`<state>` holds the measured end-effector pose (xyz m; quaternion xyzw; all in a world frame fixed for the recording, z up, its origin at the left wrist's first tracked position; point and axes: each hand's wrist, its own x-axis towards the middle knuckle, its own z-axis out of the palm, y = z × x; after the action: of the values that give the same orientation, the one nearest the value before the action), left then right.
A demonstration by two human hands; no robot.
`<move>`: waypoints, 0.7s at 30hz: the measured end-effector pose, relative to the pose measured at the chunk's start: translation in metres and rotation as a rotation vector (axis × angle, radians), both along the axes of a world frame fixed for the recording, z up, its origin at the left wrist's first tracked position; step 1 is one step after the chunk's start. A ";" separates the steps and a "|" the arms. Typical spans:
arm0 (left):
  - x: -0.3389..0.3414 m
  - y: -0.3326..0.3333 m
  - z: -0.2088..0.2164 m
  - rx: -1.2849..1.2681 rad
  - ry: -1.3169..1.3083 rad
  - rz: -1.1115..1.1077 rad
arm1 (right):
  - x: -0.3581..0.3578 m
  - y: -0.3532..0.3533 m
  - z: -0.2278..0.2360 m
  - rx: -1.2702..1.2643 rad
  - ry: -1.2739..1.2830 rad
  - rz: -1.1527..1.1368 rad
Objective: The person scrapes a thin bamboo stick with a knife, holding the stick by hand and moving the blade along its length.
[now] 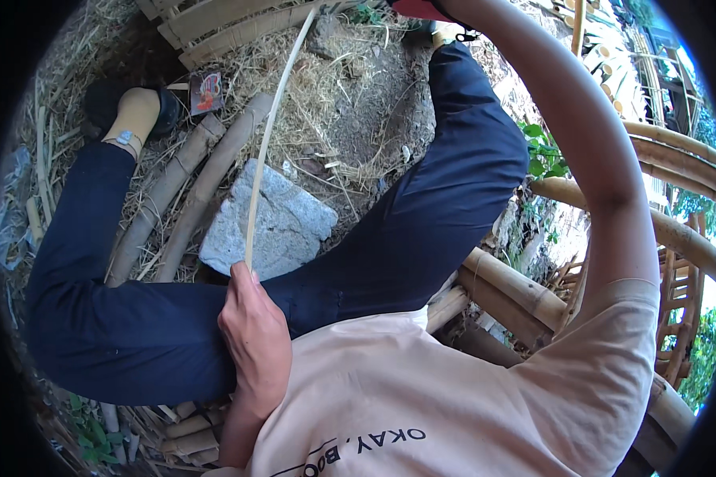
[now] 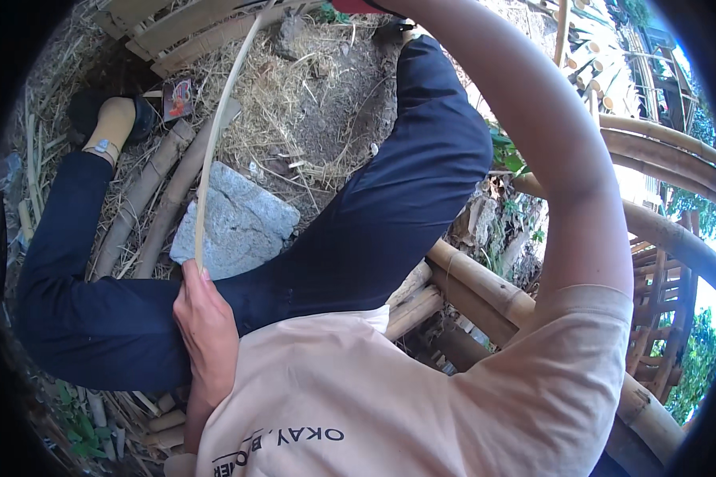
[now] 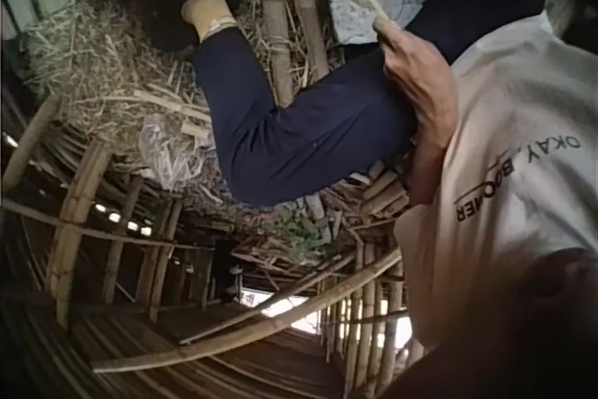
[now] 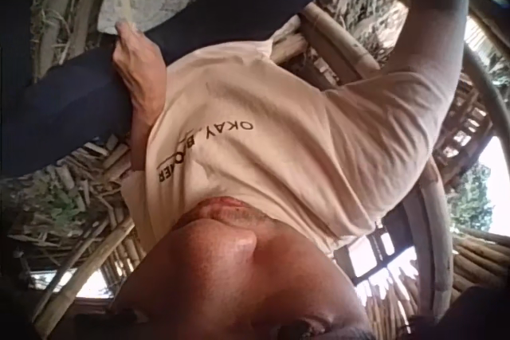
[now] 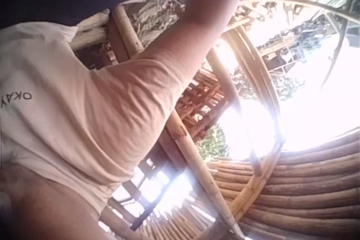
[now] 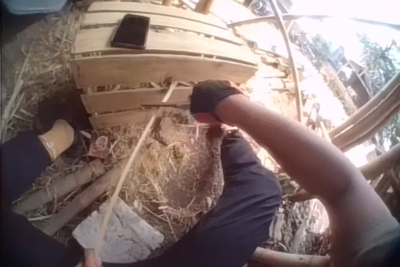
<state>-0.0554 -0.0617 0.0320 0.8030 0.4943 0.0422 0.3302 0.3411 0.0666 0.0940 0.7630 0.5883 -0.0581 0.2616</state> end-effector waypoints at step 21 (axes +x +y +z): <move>-0.003 -0.008 -0.005 0.050 0.040 -0.011 | -0.021 -0.015 0.017 -0.045 0.110 0.136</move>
<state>-0.0584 -0.0699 0.0267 0.8143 0.4953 0.0368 0.3003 0.3205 0.0517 0.1115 0.7107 0.6510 -0.0953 0.2491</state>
